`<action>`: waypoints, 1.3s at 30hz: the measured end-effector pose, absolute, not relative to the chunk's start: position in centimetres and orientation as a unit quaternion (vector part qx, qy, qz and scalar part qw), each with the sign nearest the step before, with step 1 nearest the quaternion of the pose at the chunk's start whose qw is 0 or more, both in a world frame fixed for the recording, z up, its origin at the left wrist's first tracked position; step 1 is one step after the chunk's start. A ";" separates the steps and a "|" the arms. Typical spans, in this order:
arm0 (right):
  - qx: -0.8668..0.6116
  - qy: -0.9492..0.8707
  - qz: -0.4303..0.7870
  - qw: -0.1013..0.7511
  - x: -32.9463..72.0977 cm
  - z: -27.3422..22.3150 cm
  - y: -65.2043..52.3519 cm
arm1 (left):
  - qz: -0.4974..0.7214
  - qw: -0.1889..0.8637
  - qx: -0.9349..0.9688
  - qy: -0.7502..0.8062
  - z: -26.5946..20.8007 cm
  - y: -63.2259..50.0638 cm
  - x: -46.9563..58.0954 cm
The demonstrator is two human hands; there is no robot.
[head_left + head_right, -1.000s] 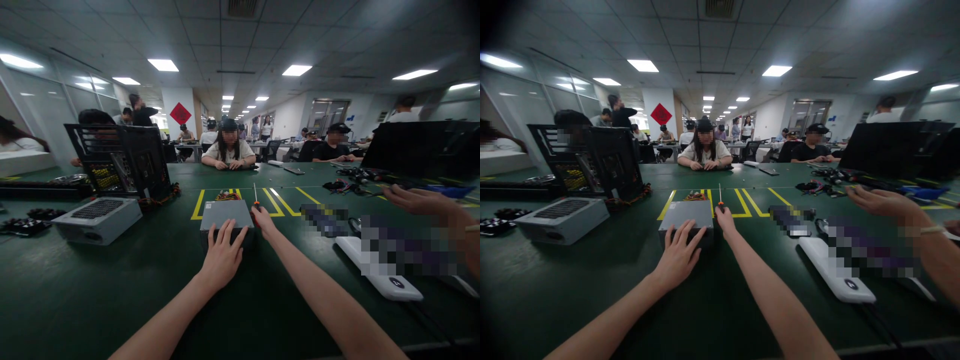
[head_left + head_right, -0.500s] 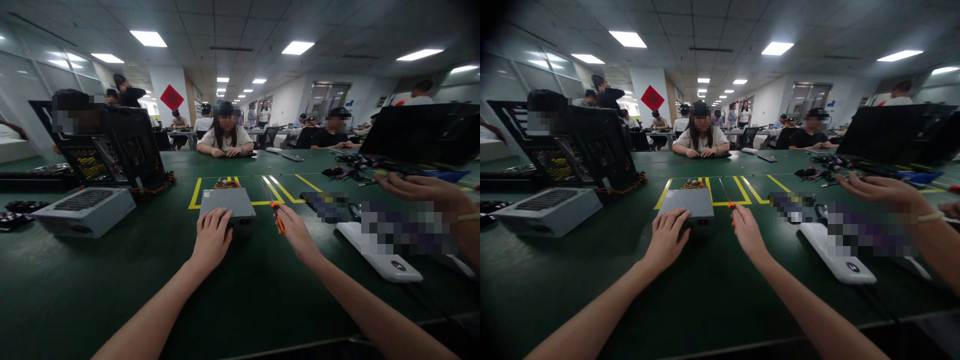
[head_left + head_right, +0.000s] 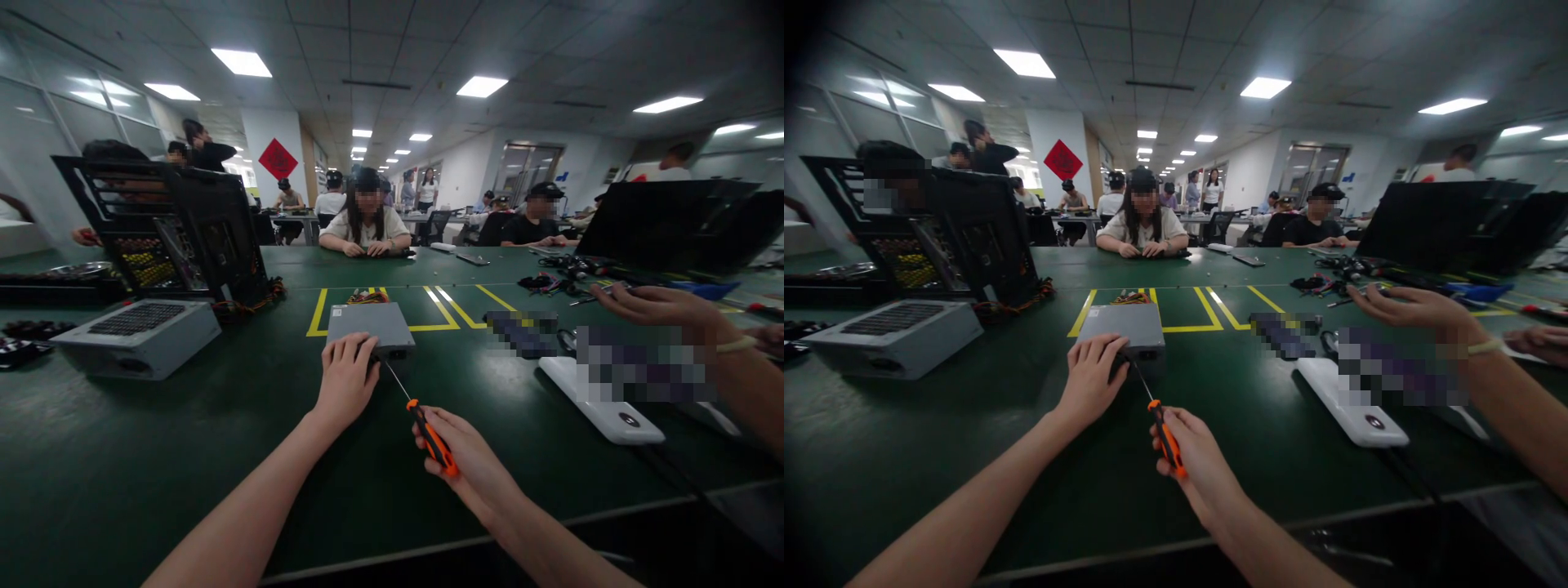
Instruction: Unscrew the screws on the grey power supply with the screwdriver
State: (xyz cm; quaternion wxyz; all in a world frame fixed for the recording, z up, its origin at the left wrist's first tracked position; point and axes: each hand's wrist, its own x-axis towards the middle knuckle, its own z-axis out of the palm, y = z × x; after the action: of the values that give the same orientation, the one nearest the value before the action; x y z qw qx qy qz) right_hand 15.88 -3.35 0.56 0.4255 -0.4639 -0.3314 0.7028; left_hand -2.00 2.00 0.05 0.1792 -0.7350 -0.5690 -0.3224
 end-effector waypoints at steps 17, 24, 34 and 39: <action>-0.447 -0.316 0.712 0.439 15.2 -0.4 -2.6 | -0.319 0.177 -0.736 -0.570 0.0 2.1 -2.0; -0.445 -0.251 0.750 0.420 14.6 0.4 -2.9 | -0.320 0.181 -0.736 -0.568 0.0 2.1 -1.9; -0.413 -0.179 0.792 0.412 13.8 0.8 -3.1 | -0.336 0.200 -0.734 -0.554 -0.6 2.4 -1.9; -0.421 -0.153 0.805 0.388 14.1 0.9 -2.7 | -0.373 0.198 -0.718 -0.553 -0.8 3.1 -1.3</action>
State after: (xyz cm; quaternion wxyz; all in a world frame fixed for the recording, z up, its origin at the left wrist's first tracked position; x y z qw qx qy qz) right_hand 14.13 -2.73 0.91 0.3883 -0.4212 -0.1529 0.8053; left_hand -1.28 3.08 -0.76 0.1985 -0.7179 -0.5532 -0.3732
